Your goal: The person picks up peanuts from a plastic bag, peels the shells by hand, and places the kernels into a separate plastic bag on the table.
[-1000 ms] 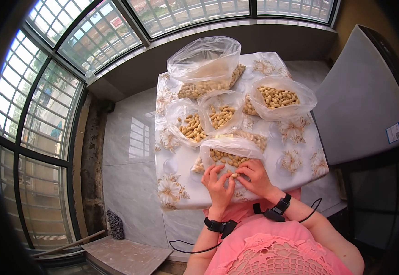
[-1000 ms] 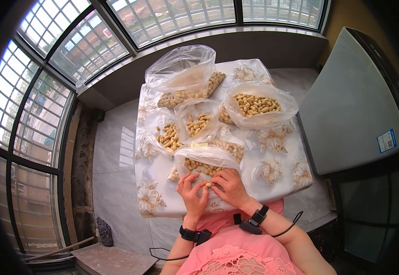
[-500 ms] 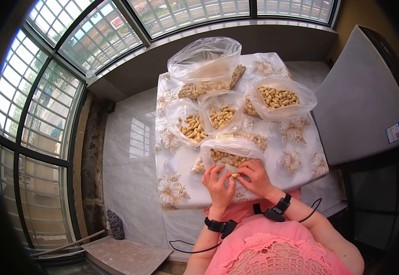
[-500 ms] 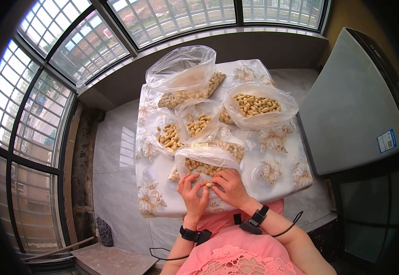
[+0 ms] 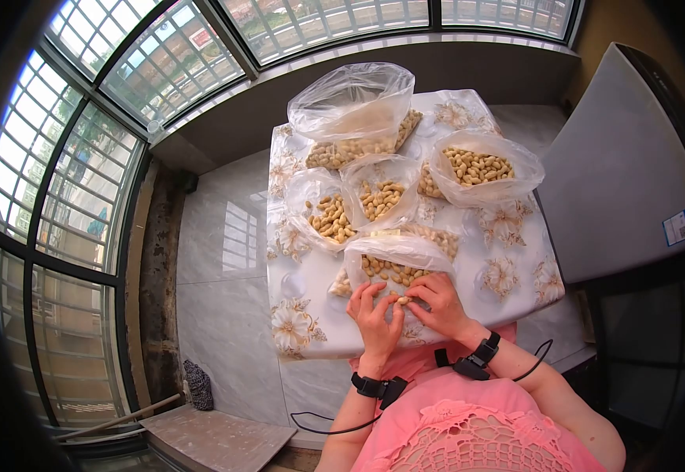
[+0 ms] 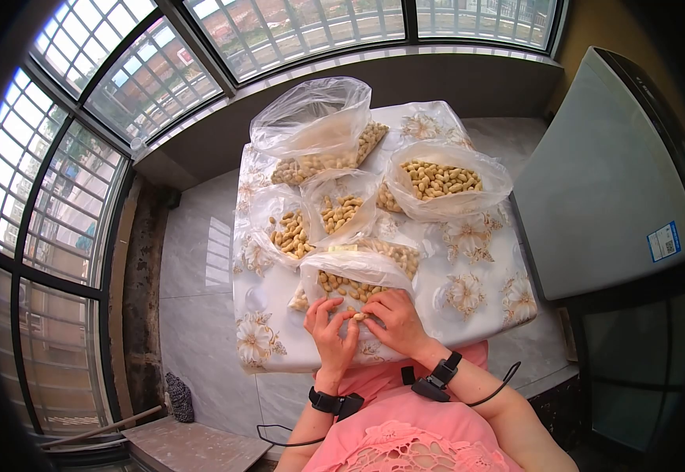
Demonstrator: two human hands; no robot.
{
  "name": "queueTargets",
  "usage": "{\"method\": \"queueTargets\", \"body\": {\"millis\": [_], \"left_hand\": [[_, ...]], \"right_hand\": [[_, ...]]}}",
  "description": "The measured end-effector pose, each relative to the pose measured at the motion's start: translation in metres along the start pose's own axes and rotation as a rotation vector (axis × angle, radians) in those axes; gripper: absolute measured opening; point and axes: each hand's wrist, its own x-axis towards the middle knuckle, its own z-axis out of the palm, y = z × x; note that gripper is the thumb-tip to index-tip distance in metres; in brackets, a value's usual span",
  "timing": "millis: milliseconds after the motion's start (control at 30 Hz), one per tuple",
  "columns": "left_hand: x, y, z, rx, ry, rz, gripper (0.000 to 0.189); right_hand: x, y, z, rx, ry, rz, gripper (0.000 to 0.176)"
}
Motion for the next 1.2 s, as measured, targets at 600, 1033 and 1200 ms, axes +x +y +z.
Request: {"method": "queueTargets", "body": {"millis": [600,1033,1200], "left_hand": [[-0.0002,0.0006,0.0066,0.132,-0.014,-0.023,0.021],[-0.0012,0.0007,0.0041,0.033,0.007,-0.008,0.019],[-0.0013,0.0023,0.004,0.108,-0.04,0.03,0.01]], "right_hand": [[-0.0007,0.0016,0.0015,0.002,0.008,-0.006,0.023],[0.001,-0.0016,-0.0014,0.011,0.01,0.007,0.029],[0.0001,-0.0005,-0.0016,0.011,0.009,-0.004,0.027]]}}
